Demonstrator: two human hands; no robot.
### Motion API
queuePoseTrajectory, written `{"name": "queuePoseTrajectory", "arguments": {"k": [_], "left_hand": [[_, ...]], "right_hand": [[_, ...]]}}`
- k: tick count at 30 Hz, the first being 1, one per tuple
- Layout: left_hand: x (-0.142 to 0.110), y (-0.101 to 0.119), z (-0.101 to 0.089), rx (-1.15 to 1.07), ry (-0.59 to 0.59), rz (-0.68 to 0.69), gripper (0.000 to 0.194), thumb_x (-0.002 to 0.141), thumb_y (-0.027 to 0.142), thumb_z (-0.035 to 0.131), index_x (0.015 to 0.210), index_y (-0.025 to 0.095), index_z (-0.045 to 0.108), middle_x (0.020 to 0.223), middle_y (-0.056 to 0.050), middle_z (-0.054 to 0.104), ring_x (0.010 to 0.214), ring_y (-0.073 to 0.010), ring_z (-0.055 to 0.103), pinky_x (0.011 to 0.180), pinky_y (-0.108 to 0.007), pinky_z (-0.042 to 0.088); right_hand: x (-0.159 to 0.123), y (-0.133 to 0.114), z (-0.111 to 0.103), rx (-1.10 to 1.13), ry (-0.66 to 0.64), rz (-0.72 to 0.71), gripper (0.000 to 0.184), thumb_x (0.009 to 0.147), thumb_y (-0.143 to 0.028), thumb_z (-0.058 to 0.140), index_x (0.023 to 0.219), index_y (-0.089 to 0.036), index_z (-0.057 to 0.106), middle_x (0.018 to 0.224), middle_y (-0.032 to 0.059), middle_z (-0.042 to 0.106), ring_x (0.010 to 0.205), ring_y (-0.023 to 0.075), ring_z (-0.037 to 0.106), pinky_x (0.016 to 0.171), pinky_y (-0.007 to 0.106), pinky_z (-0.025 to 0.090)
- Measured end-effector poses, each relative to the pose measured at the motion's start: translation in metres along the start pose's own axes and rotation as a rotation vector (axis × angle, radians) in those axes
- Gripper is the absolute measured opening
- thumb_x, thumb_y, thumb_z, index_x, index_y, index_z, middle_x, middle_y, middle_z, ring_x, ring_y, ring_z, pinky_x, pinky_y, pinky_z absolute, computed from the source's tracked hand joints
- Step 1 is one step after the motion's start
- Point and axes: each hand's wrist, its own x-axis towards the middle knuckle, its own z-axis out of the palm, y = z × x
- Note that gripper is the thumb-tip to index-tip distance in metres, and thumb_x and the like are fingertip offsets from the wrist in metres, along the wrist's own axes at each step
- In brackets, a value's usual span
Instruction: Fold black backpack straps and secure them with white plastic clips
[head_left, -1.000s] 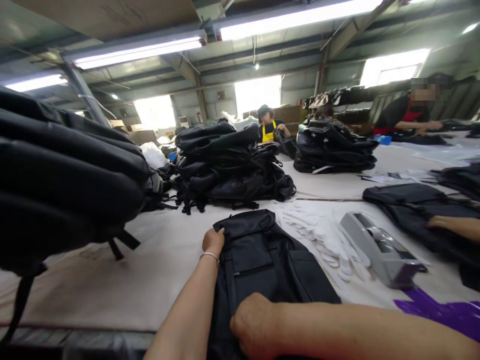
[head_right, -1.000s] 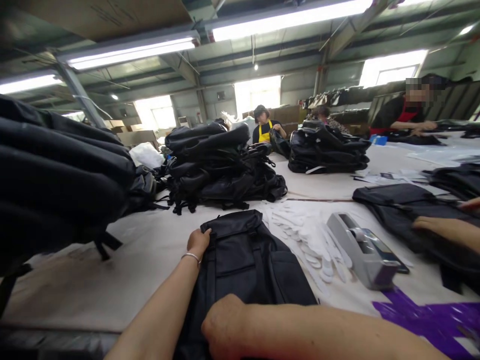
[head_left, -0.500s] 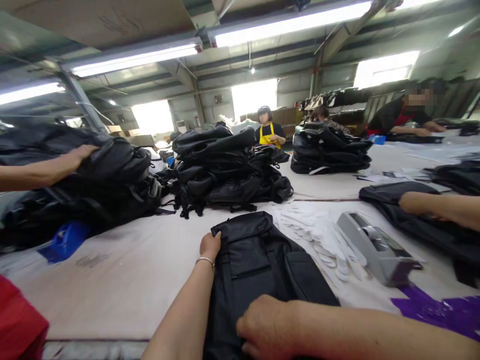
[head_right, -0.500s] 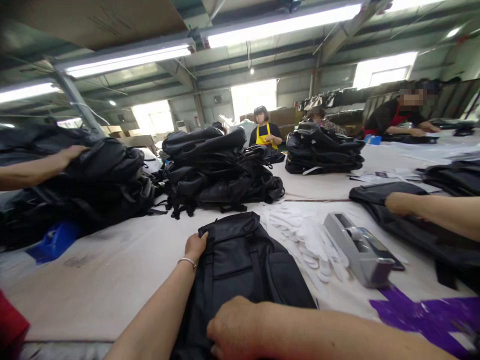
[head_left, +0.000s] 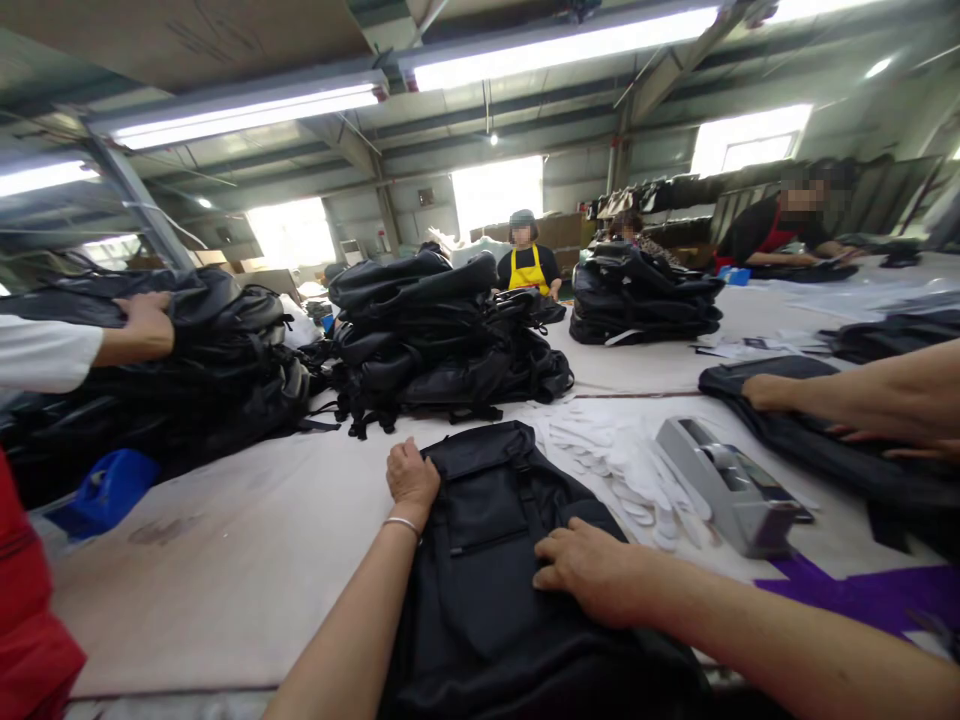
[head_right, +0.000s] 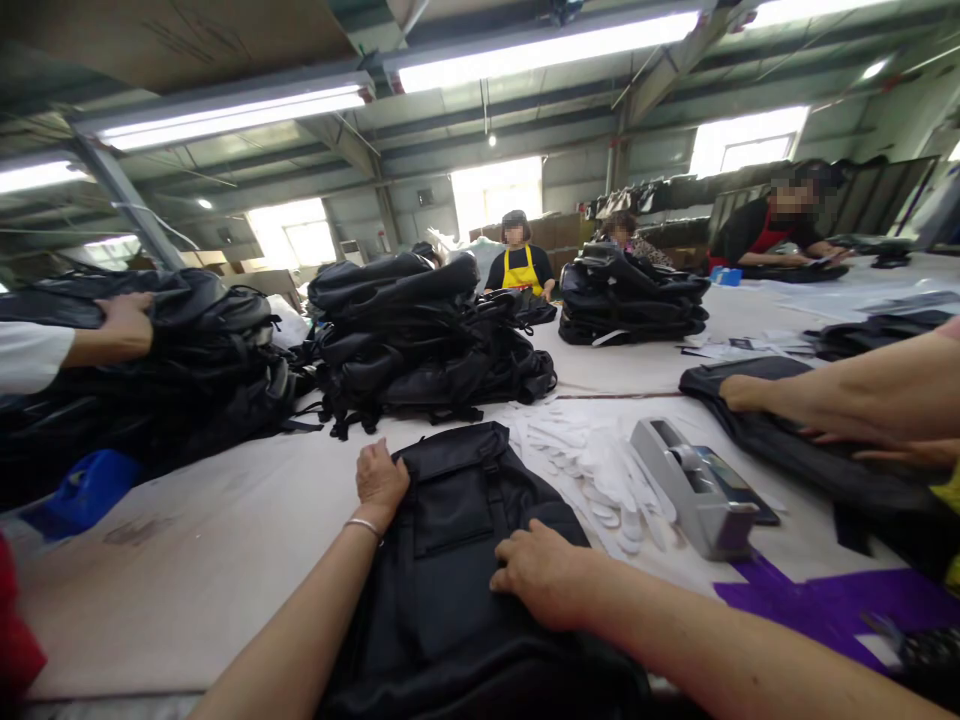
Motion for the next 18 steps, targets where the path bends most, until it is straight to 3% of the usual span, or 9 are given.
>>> {"name": "queuePoseTrajectory", "arguments": {"k": [5,9,13,18], "left_hand": [[-0.006,0.055,-0.004,-0.076,-0.084,0.603,0.056,0.079,0.026,0.059,0.134,0.026,0.048,0.133,-0.008,0.052,0.126,-0.0243,0.044,0.111,-0.038,0.033],[0.000,0.088,0.013,-0.004,-0.226,0.881,0.066,0.077,0.018,0.060,0.139,0.026,0.042,0.145,-0.009,0.040,0.134,-0.0261,0.035,0.112,-0.043,0.032],[0.012,0.103,0.035,0.040,-0.309,0.893,0.061,0.079,0.016,0.057,0.137,0.029,0.044,0.146,-0.008,0.041,0.132,-0.0256,0.039,0.104,-0.042,0.041],[0.016,0.108,0.060,0.072,-0.350,0.787,0.043,0.089,0.017,0.044,0.131,0.026,0.047,0.133,-0.012,0.052,0.117,-0.0244,0.055,0.093,-0.038,0.048]], "right_hand": [[0.018,0.015,0.023,-0.076,0.184,-0.140,0.029,0.081,-0.013,0.053,0.102,-0.024,0.068,0.106,0.0086,0.066,0.096,0.0258,0.059,0.087,0.046,0.039],[0.029,0.029,0.033,-0.052,0.209,-0.254,0.013,0.083,-0.018,0.053,0.086,-0.019,0.066,0.089,0.0059,0.068,0.088,0.0213,0.059,0.082,0.036,0.040],[0.037,0.028,0.030,0.108,0.321,-0.247,0.019,0.090,-0.025,0.047,0.088,-0.017,0.064,0.083,0.0053,0.067,0.083,0.0183,0.059,0.079,0.030,0.040],[0.046,0.021,0.036,0.236,0.412,-0.035,0.047,0.099,-0.045,0.031,0.071,-0.017,0.055,0.068,0.0036,0.060,0.063,0.0150,0.052,0.062,0.027,0.036]]}}
